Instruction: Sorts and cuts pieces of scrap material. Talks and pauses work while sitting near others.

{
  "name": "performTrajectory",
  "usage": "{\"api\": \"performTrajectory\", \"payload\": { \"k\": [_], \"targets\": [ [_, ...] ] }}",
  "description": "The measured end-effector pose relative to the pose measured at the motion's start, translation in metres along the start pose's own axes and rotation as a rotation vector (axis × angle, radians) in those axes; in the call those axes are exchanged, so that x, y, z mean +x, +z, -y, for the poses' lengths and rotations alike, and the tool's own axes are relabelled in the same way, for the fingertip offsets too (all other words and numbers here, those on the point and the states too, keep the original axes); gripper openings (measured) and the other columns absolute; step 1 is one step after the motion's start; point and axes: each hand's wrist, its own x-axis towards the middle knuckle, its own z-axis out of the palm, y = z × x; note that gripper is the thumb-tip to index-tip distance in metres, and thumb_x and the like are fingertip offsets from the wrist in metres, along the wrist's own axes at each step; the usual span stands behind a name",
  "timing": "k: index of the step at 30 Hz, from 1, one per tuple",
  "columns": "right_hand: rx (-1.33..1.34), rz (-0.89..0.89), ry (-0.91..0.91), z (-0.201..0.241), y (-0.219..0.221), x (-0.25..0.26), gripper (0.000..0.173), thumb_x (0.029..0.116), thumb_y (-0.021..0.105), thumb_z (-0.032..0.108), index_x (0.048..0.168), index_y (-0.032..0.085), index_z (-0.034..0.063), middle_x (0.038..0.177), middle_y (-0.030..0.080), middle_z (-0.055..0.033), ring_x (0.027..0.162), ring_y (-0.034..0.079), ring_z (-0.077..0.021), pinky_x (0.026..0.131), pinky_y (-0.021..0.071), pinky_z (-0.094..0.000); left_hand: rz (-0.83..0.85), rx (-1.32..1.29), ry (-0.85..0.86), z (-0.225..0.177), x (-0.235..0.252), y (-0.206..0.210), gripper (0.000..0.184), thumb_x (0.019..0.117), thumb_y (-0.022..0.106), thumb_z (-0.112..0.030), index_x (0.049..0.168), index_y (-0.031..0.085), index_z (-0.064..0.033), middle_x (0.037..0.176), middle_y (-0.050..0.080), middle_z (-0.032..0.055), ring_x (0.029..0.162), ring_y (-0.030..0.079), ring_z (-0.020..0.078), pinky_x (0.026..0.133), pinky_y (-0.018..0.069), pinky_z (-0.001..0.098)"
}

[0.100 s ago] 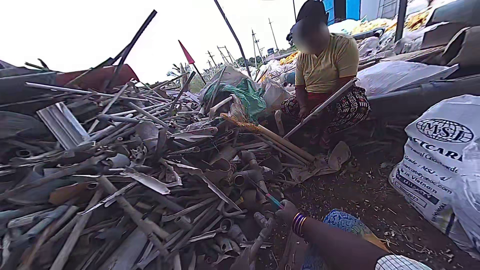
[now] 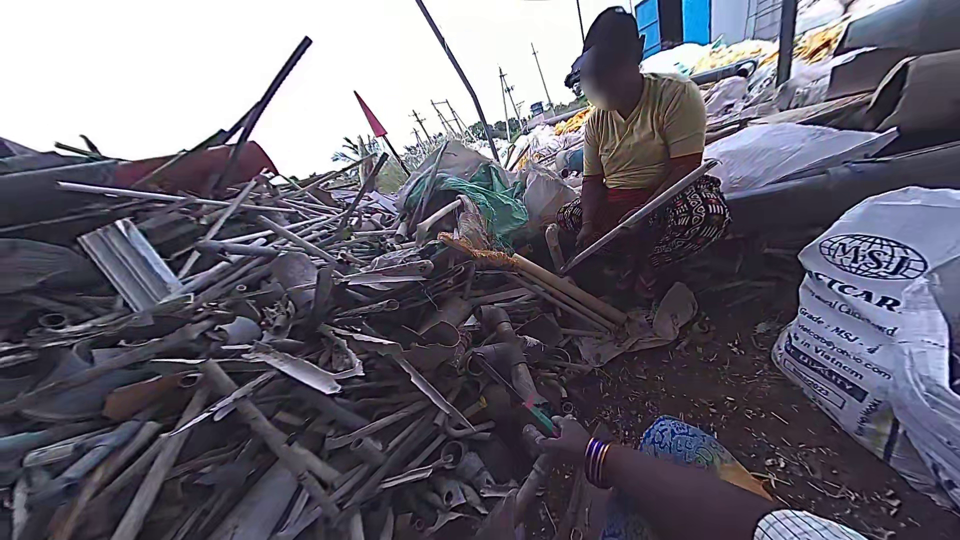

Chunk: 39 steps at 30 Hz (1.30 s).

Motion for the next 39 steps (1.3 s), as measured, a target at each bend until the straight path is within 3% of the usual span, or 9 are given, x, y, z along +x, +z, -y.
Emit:
{"api": "performTrajectory", "payload": {
  "k": [4,7,11,15,20,29,31,34,39],
  "targets": [
    [-0.196,0.002,0.017,0.000,0.008,-0.017,0.043,0.0990,0.062,0.022,0.135,0.057,-0.0010,0.129,0.061,-0.0297,0.123,0.059,-0.0426,0.103,0.0456,-0.0584,-0.196,0.161,0.063,-0.017,-0.023,-0.009,0.042,0.0979,0.059,-0.013,0.139,0.064,-0.0056,0.127,0.070,0.0208,0.116,0.068,0.0403,0.099,0.0519,0.0562],
    [-0.056,0.015,-0.083,-0.004,0.004,-0.020,0.038,0.0983,0.065,0.019,0.128,0.056,-0.0023,0.116,0.063,-0.0271,0.108,0.063,-0.0385,0.094,0.0480,-0.0555,-0.382,0.150,0.160,-0.013,-0.034,-0.012,0.039,0.0939,0.063,-0.008,0.132,0.069,-0.0019,0.118,0.073,0.0224,0.110,0.070,0.0425,0.097,0.0528,0.0576],
    [0.127,-0.042,-0.136,0.005,-0.006,-0.024,0.042,0.0970,0.070,0.020,0.130,0.057,-0.0033,0.117,0.063,-0.0247,0.107,0.063,-0.0338,0.096,0.0491,-0.0516,-0.460,0.177,0.194,0.015,-0.045,-0.031,0.038,0.0867,0.076,-0.011,0.123,0.073,0.0004,0.112,0.073,0.0259,0.104,0.071,0.0458,0.091,0.0556,0.0596],
    [0.262,-0.302,-0.072,0.010,-0.046,-0.019,0.038,0.0944,0.072,0.015,0.126,0.060,-0.0029,0.111,0.065,-0.0218,0.101,0.063,-0.0304,0.091,0.0489,-0.0493,-0.229,0.179,-0.135,0.058,-0.060,-0.069,0.039,0.0966,0.068,-0.020,0.130,0.068,0.0002,0.124,0.069,0.0253,0.121,0.064,0.0431,0.105,0.0470,0.0580],
    [0.401,-0.494,0.182,0.013,-0.069,-0.025,0.036,0.0959,0.066,0.010,0.129,0.058,-0.0026,0.121,0.064,-0.0233,0.112,0.062,-0.0325,0.096,0.0475,-0.0513,-0.219,0.096,-0.215,0.099,-0.073,-0.056,0.042,0.0967,0.071,-0.023,0.132,0.067,-0.0003,0.127,0.067,0.0256,0.122,0.062,0.0446,0.105,0.0477,0.0583],
    [0.674,-0.666,0.015,0.008,-0.051,0.004,0.038,0.1048,0.060,0.018,0.135,0.055,-0.0037,0.116,0.064,-0.0214,0.093,0.065,-0.0250,0.084,0.0536,-0.0412,-0.066,-0.301,-0.394,0.070,-0.063,-0.055,0.055,0.1012,0.064,-0.046,0.126,0.066,0.0031,0.114,0.071,0.0267,0.113,0.067,0.0412,0.102,0.0481,0.0584],
    [0.635,-0.621,0.088,0.004,-0.042,0.009,0.035,0.1038,0.063,0.023,0.129,0.058,-0.0017,0.100,0.062,-0.0126,0.080,0.059,-0.0172,0.074,0.0504,-0.0349,-0.040,-0.503,-0.423,0.058,-0.054,-0.047,0.052,0.1049,0.058,-0.044,0.118,0.067,0.0065,0.100,0.070,0.0244,0.095,0.068,0.0356,0.091,0.0509,0.0524],
    [0.389,-0.473,0.079,0.004,-0.030,0.012,0.041,0.1087,0.053,0.034,0.124,0.059,-0.0032,0.089,0.058,-0.0093,0.073,0.055,-0.0166,0.072,0.0484,-0.0355,-0.043,-1.041,-0.502,0.047,-0.041,-0.032,0.041,0.1097,0.049,-0.037,0.100,0.065,-0.0002,0.062,0.048,0.0001,0.048,0.044,0.0086,0.047,0.0399,0.0238],
    [-0.132,-0.246,-0.186,-0.010,-0.005,0.005,0.042,0.1090,0.050,0.026,0.137,0.051,-0.0043,0.096,0.064,-0.0188,0.080,0.062,-0.0267,0.079,0.0513,-0.0452,0.064,-1.623,-0.564,0.040,-0.035,-0.046,0.019,0.1068,0.055,-0.018,0.091,0.057,-0.0073,0.055,0.041,-0.0050,0.040,0.035,0.0026,0.038,0.0303,0.0162]
  ]
}}
